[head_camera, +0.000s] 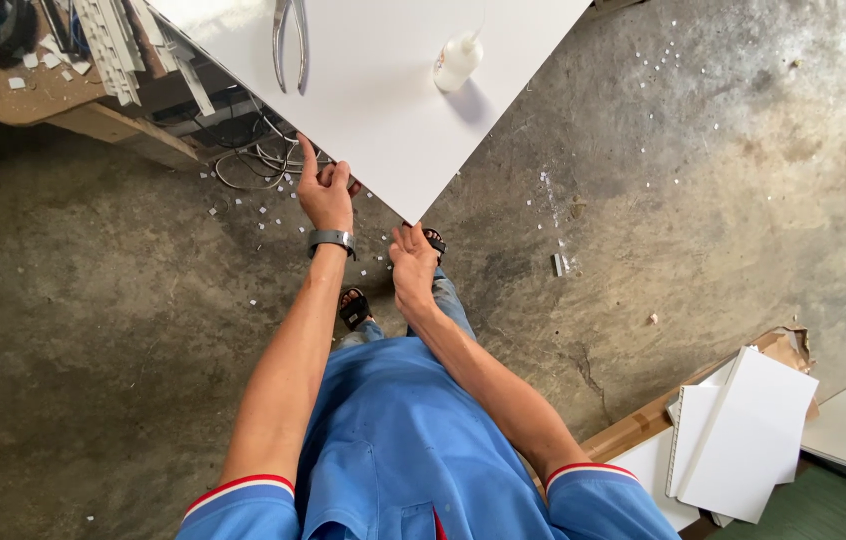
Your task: Attaching and gluing plastic trim to the edge of a board.
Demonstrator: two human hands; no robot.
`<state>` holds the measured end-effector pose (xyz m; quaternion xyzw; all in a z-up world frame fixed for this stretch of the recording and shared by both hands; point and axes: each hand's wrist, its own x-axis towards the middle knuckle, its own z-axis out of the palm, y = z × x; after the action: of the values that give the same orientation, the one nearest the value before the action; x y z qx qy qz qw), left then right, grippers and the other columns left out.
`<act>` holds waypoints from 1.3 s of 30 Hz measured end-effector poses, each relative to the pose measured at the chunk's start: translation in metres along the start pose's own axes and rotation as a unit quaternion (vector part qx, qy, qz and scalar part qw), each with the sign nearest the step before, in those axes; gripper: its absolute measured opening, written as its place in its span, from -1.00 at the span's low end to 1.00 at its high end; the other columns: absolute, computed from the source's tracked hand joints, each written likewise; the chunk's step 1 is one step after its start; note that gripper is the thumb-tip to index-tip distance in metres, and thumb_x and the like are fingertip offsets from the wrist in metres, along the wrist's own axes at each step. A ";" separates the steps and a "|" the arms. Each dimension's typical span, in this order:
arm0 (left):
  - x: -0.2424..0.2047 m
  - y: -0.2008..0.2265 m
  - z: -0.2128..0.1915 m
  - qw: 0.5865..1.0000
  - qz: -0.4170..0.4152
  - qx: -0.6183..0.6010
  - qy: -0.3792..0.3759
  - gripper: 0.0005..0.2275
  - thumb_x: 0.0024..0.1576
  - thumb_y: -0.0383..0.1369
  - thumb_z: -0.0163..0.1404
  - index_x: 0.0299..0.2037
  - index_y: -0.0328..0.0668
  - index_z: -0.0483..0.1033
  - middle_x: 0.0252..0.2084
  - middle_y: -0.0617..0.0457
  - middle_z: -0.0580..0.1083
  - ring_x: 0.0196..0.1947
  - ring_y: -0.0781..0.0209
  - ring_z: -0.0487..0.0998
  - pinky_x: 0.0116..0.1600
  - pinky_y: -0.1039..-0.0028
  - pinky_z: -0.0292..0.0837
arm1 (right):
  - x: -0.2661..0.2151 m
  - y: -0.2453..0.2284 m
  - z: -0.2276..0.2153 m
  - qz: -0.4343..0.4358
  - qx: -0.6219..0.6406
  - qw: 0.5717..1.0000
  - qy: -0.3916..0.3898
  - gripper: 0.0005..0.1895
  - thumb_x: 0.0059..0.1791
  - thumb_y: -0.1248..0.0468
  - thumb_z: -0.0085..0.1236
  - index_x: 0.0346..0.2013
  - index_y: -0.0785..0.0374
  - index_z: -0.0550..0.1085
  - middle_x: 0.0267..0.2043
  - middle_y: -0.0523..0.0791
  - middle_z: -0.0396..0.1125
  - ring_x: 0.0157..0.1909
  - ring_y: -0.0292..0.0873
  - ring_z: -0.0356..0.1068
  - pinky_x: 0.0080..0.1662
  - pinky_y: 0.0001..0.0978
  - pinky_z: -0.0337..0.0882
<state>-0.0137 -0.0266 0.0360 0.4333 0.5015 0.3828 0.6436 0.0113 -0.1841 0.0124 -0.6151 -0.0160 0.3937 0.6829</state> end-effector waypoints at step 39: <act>0.002 -0.047 0.012 0.977 0.110 0.183 0.006 -0.29 0.33 0.15 -0.39 0.55 -0.15 -0.18 0.61 -0.25 -0.17 0.59 -0.17 -0.11 0.55 0.18 -0.04 | -0.004 -0.087 -0.023 -0.292 -0.584 0.754 -0.075 -0.27 0.00 0.19 0.19 0.44 0.28 0.24 0.17 0.04 0.34 0.16 0.04 0.36 0.17 -0.07 0.38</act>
<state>0.0014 -0.0430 -0.0076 0.5938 0.5162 0.3561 0.5041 0.0650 -0.1992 0.0826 -0.8281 -0.4729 0.1338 0.2696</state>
